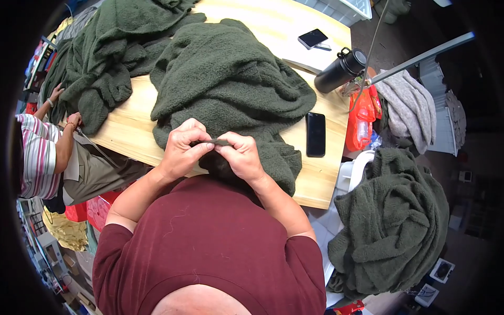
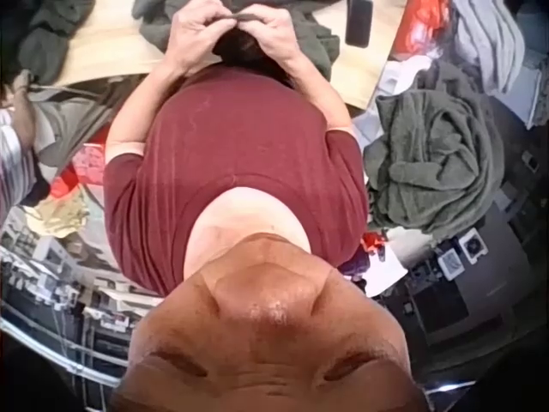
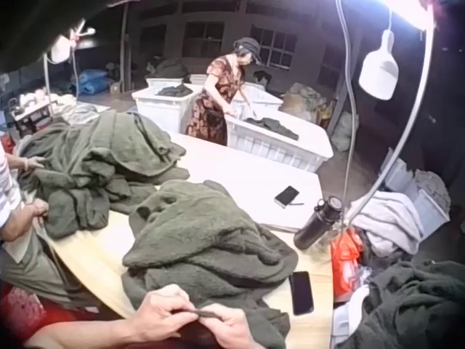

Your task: Inspecting green garments for quality and imperfections on a factory work table.

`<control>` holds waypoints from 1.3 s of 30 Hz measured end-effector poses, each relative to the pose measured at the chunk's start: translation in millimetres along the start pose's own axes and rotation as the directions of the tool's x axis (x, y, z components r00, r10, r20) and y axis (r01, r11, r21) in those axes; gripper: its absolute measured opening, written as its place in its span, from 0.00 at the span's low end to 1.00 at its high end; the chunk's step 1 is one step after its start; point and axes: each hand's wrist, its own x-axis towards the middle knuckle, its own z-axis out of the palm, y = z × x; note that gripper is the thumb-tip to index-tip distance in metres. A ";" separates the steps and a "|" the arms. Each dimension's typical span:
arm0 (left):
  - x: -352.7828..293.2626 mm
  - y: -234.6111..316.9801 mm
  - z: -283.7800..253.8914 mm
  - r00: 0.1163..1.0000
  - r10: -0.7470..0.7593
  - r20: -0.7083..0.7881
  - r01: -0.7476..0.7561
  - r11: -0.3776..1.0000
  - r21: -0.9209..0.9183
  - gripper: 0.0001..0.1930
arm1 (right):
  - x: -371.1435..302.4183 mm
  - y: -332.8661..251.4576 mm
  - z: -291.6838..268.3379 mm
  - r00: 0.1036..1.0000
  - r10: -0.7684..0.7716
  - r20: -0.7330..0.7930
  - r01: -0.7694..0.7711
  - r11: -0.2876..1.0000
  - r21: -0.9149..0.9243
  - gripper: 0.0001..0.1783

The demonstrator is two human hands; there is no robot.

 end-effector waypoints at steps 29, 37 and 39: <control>-4.2 -8.8 2.4 0.913 -0.329 0.242 0.377 0.906 -0.193 0.02 | -3.1 -9.2 -11.1 0.986 0.158 0.045 -0.157 0.987 -0.017 0.02; -2.4 -8.4 11.0 0.833 -0.482 0.273 0.513 0.486 -0.708 0.02 | 0.3 -9.4 -12.4 0.990 0.084 0.110 -0.060 0.976 -0.210 0.04; -0.4 -0.6 2.5 0.816 -0.488 0.308 0.520 0.390 -0.759 0.02 | 4.3 -12.2 -26.0 0.969 -0.065 0.239 0.138 0.943 -0.303 0.08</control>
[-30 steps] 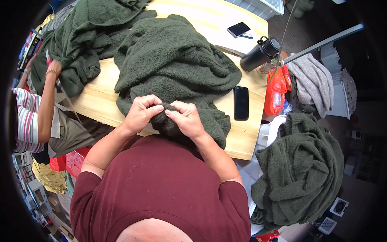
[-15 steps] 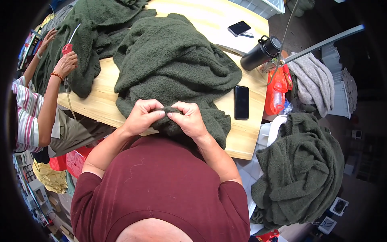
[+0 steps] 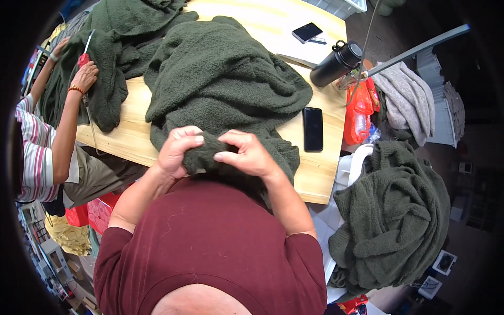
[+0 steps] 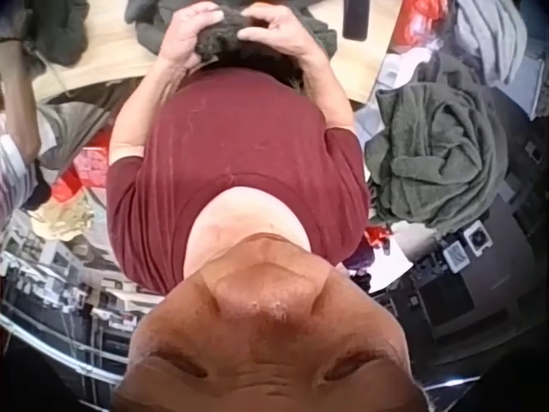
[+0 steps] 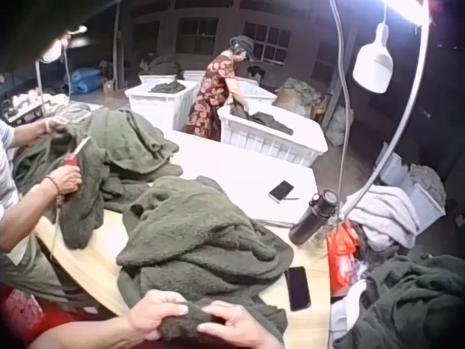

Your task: Inspecting green garments for quality and imperfections on a factory work table.

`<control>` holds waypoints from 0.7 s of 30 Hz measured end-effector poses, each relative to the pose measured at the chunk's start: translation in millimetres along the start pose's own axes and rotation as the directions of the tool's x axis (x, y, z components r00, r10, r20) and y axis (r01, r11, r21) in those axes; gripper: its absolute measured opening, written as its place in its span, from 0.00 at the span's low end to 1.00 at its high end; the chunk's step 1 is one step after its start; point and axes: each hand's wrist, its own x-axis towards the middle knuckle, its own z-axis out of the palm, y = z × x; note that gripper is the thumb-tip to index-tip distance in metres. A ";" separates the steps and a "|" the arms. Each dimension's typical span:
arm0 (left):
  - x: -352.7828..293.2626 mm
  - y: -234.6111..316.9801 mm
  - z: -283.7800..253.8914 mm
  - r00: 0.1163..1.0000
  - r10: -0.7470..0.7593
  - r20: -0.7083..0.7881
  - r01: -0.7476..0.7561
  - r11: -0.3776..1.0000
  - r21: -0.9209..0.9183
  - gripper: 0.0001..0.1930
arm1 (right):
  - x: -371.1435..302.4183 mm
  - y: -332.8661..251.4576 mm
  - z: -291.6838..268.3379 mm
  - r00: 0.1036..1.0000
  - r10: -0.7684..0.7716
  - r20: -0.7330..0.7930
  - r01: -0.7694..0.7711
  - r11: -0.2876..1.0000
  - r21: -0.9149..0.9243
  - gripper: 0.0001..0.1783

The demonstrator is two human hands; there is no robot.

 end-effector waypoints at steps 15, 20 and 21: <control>-4.1 29.4 -16.4 0.965 0.218 0.143 -0.235 0.965 0.113 0.03 | -26.4 24.4 -13.4 0.916 0.177 0.359 -0.124 0.979 -0.164 0.14; -9.3 42.4 -17.0 0.983 0.170 0.069 -0.173 0.984 0.032 0.03 | -25.5 22.6 -21.2 0.929 0.118 0.352 -0.104 0.993 -0.059 0.11; -9.9 44.8 -19.6 0.983 0.176 0.058 -0.177 0.984 0.020 0.03 | -24.2 20.0 -22.4 0.927 0.113 0.357 -0.098 0.993 -0.059 0.11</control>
